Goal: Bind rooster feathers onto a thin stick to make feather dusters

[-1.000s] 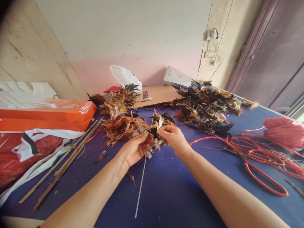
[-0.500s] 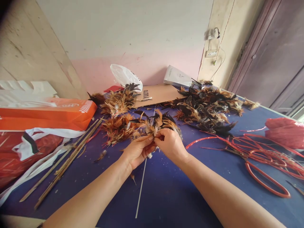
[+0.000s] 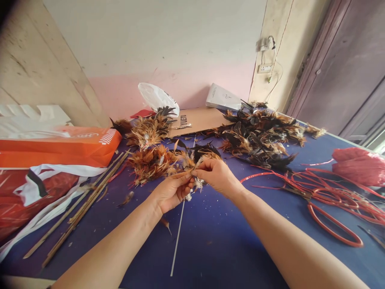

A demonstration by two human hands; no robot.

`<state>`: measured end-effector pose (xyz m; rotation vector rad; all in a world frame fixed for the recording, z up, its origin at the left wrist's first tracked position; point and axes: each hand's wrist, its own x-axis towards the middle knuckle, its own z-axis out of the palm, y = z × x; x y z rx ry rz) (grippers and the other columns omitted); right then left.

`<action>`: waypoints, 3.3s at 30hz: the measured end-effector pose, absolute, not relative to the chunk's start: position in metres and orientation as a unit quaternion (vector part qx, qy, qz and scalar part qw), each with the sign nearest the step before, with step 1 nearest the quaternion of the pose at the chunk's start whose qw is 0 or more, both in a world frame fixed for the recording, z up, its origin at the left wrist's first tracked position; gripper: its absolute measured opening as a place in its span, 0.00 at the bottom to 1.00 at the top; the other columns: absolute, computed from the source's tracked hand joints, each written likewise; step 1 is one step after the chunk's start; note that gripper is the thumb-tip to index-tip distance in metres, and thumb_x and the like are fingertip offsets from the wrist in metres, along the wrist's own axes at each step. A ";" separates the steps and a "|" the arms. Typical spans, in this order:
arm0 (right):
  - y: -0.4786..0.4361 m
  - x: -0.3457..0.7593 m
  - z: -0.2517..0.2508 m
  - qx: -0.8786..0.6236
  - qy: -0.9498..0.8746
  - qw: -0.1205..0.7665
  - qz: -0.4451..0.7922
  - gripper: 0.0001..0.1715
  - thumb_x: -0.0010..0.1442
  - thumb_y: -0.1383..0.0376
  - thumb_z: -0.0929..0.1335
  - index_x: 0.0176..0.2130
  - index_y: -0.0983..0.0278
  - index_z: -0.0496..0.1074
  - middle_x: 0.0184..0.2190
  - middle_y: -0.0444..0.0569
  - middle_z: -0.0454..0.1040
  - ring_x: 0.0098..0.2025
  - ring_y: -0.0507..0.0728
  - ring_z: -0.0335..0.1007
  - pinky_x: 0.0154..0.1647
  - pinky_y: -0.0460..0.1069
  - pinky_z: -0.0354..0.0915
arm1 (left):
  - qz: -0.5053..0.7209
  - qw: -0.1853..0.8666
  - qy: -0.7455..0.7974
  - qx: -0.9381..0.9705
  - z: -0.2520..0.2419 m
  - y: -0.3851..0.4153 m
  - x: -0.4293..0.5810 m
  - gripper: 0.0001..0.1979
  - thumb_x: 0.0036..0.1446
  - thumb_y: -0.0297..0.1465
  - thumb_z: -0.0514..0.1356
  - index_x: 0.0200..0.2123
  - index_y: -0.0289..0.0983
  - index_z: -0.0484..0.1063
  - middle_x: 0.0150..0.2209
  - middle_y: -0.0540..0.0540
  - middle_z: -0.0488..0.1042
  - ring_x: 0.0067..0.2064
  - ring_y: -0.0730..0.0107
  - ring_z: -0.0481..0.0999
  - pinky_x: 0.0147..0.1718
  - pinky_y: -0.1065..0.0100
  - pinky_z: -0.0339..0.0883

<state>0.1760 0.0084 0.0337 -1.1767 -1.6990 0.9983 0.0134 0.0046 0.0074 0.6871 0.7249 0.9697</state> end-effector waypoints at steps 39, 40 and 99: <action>0.015 0.194 0.031 -0.429 -0.716 0.297 0.464 0.16 0.48 0.54 0.67 0.24 0.66 0.72 0.18 0.43 0.67 0.20 0.47 0.57 0.20 0.44 0.53 | 0.547 0.807 0.115 0.190 0.022 0.023 -0.028 0.07 0.56 0.24 0.52 0.30 0.35 0.70 0.27 0.51 0.69 0.27 0.82 0.68 0.23 0.81 0.63; 0.013 0.190 0.032 -0.435 -0.752 0.274 0.412 0.17 0.48 0.54 0.67 0.24 0.65 0.73 0.19 0.43 0.69 0.20 0.48 0.59 0.21 0.44 0.54 | 0.549 0.807 0.108 0.188 0.022 0.023 -0.029 0.07 0.56 0.24 0.52 0.31 0.35 0.69 0.27 0.51 0.69 0.27 0.82 0.68 0.23 0.81 0.63; 0.005 0.157 0.016 -0.475 -0.716 0.474 0.193 0.08 0.50 0.63 0.65 0.28 0.63 0.73 0.34 0.48 0.69 0.29 0.51 0.64 0.30 0.46 0.61 | 0.538 0.743 0.320 0.239 0.003 0.003 0.025 0.02 0.47 0.21 0.60 0.28 0.29 0.72 0.23 0.45 0.74 0.24 0.75 0.74 0.21 0.78 0.68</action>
